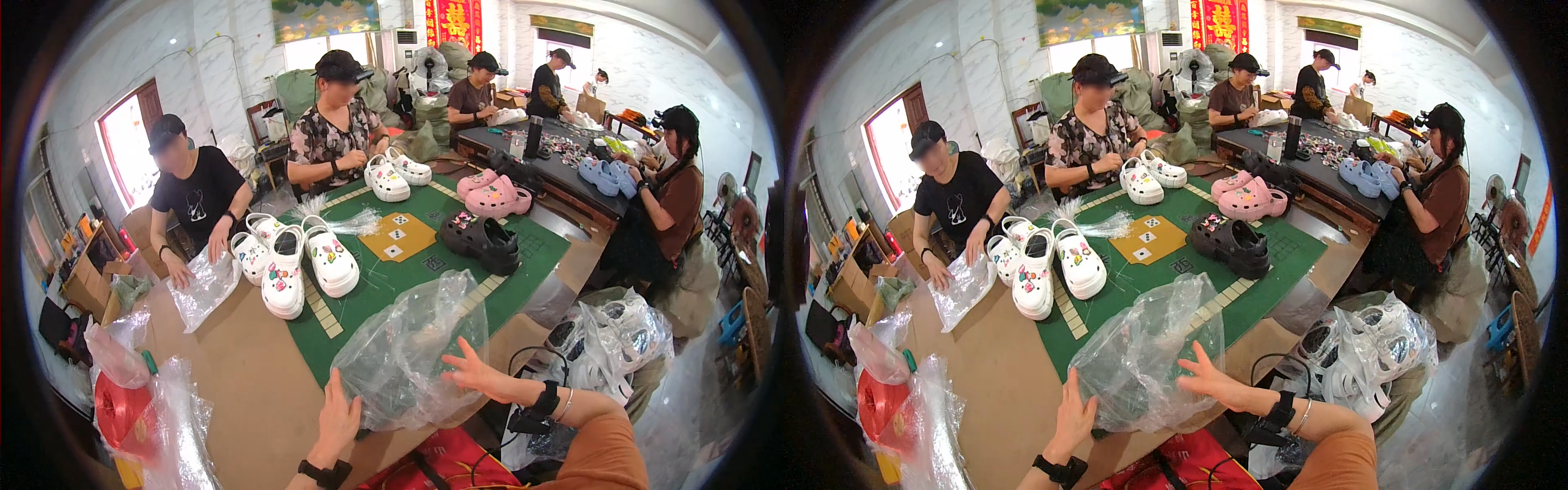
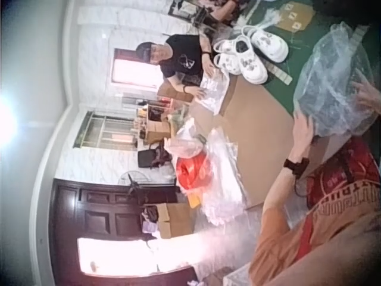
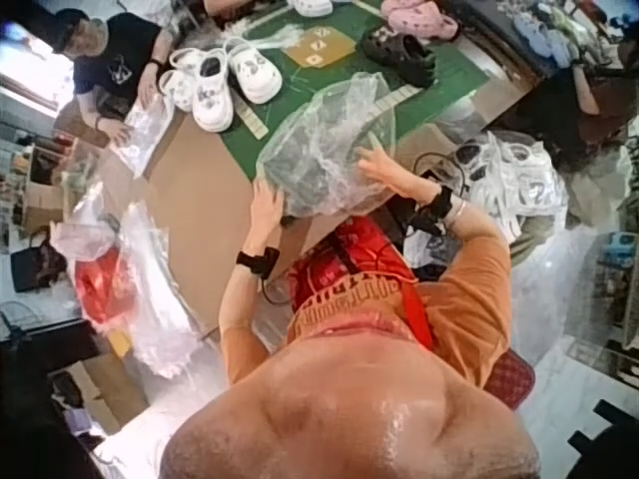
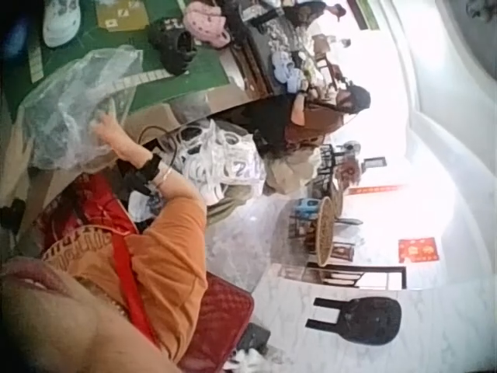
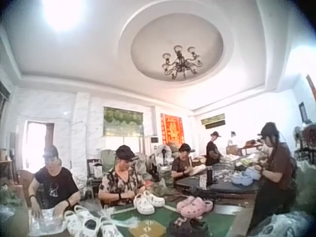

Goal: Placing pairs of foam clogs into plastic bags and passing them down an assembly line.

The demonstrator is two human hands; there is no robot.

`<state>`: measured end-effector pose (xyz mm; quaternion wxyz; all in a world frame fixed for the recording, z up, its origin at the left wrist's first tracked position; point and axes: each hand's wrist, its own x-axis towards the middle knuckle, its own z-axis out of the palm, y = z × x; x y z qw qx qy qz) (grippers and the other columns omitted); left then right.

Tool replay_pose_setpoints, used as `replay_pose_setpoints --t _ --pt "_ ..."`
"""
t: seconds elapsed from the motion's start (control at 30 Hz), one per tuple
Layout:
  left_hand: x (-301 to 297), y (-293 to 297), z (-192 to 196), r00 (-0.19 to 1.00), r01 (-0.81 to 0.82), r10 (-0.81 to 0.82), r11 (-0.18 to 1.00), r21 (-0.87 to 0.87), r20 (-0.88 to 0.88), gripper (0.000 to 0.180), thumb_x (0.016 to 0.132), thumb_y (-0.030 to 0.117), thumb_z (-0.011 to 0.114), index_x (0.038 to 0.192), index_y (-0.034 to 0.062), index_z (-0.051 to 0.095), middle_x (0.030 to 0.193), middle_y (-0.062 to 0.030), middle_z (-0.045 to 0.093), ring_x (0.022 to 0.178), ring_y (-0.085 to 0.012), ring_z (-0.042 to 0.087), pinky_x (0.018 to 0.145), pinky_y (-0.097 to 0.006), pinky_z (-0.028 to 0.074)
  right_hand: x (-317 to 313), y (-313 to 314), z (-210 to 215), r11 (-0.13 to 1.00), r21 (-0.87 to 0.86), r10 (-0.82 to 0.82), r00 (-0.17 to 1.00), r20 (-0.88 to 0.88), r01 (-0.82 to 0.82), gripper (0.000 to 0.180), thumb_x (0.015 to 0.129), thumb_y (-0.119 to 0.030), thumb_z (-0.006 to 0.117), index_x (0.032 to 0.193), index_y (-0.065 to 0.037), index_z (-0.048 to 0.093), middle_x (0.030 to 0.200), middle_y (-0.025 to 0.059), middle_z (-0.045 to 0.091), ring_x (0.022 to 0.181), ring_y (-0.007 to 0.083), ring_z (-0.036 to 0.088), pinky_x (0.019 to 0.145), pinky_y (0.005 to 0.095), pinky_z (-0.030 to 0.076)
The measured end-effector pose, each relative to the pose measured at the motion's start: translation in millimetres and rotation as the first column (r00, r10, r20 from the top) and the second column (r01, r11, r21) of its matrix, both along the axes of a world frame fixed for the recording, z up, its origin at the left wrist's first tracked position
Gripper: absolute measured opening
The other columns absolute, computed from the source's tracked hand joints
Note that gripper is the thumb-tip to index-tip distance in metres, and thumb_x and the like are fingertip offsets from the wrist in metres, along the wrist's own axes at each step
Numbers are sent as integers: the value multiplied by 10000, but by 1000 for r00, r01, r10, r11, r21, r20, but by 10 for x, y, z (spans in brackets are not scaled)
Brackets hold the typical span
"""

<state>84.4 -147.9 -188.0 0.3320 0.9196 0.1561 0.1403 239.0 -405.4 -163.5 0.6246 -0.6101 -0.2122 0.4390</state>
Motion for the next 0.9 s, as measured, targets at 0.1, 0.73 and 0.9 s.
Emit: replay_pose_setpoints --t 0.1,0.73,0.9 --pt "56 -99 107 1000 26 -25 993 -114 15 684 808 117 554 1365 -5 176 1279 -236 369 1058 -414 482 822 -428 449 -176 92 180 992 -66 117 987 107 -110 1062 819 -235 642 1358 -147 -270 1455 161 148 1245 287 358 997 401 314" --pt "-119 51 261 954 -192 53 866 462 297 530 744 169 641 1245 120 476 1218 -147 466 1093 -334 444 918 -447 331 201 -219 -53 981 -10 -190 980 61 191 352 918 -315 477 1146 -52 533 909 -1 595 590 38 411 499 177 327" --pt "-70 -573 536 924 273 -348 890 365 158 626 723 285 663 1279 115 432 1277 -127 431 1133 -314 425 954 -485 273 165 5 61 986 125 -85 972 -218 114 514 945 -463 298 1197 -66 505 918 46 594 602 85 453 537 208 371"
